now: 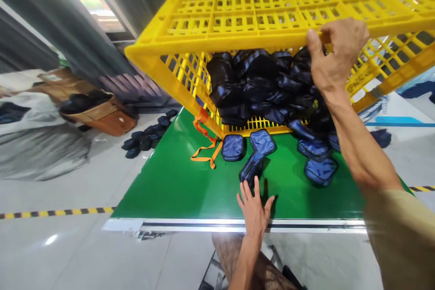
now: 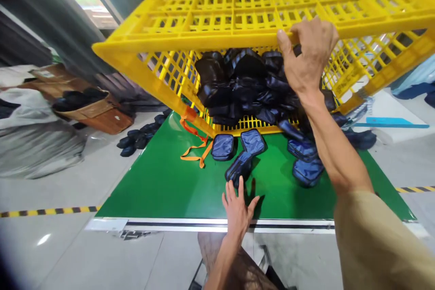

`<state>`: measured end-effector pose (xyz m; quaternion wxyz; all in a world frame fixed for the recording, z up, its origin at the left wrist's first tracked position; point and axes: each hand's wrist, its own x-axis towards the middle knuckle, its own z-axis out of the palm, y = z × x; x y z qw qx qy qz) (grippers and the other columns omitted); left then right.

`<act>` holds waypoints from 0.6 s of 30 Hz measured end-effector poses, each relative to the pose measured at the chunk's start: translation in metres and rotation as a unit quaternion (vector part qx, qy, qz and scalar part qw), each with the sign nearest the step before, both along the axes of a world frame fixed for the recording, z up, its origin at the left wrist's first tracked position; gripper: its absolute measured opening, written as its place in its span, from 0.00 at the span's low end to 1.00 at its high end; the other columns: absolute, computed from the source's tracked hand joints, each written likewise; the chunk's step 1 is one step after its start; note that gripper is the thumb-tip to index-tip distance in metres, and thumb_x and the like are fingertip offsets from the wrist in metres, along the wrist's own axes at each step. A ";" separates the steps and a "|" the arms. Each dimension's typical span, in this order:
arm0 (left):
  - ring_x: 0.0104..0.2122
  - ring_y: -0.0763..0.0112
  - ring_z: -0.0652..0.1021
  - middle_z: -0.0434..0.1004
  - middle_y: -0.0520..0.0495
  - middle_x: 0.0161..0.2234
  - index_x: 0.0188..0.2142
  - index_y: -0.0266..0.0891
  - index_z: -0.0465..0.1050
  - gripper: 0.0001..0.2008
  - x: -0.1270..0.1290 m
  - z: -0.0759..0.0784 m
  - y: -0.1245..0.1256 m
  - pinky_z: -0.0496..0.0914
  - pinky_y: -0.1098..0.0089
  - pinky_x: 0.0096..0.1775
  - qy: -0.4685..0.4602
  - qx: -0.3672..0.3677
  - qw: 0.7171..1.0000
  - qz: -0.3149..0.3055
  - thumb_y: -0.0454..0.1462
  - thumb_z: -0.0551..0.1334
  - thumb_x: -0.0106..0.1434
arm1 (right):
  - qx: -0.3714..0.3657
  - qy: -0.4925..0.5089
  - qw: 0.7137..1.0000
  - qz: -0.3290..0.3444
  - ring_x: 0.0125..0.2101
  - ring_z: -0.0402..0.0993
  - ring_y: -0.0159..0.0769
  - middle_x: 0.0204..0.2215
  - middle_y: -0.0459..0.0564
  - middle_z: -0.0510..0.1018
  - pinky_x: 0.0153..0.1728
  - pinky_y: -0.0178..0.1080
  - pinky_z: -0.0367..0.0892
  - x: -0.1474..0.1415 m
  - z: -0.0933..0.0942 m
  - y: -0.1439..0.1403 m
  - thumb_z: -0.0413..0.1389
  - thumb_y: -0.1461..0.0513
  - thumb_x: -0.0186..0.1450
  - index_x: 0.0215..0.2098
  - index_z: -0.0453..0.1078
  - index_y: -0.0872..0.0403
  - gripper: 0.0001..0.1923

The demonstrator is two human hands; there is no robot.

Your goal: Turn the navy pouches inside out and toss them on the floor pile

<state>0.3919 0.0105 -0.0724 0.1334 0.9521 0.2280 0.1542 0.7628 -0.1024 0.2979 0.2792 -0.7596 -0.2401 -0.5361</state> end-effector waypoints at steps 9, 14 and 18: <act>0.81 0.33 0.62 0.61 0.22 0.81 0.86 0.42 0.54 0.42 0.000 0.011 -0.020 0.63 0.30 0.76 -0.011 -0.016 0.999 -0.048 0.51 0.65 0.81 | -0.003 -0.010 1.000 -0.014 0.51 0.73 0.52 0.42 0.53 0.81 0.61 0.56 0.63 0.008 0.007 0.008 0.33 0.34 0.86 0.40 0.74 0.47 0.39; 0.81 0.33 0.64 0.64 0.22 0.80 0.87 0.42 0.53 0.43 -0.009 0.001 -0.007 0.64 0.30 0.75 -0.014 -0.004 0.999 -0.035 0.50 0.65 0.81 | 0.073 -0.052 0.996 -0.019 0.48 0.73 0.53 0.37 0.51 0.78 0.60 0.57 0.66 -0.042 -0.010 0.000 0.40 0.36 0.87 0.35 0.70 0.44 0.34; 0.80 0.33 0.65 0.62 0.20 0.80 0.87 0.39 0.53 0.43 -0.010 -0.007 -0.006 0.66 0.31 0.74 -0.020 0.004 0.999 -0.047 0.51 0.64 0.82 | 0.065 -0.068 0.995 -0.023 0.47 0.75 0.51 0.37 0.50 0.79 0.58 0.58 0.67 -0.064 -0.020 -0.015 0.43 0.39 0.88 0.37 0.74 0.47 0.32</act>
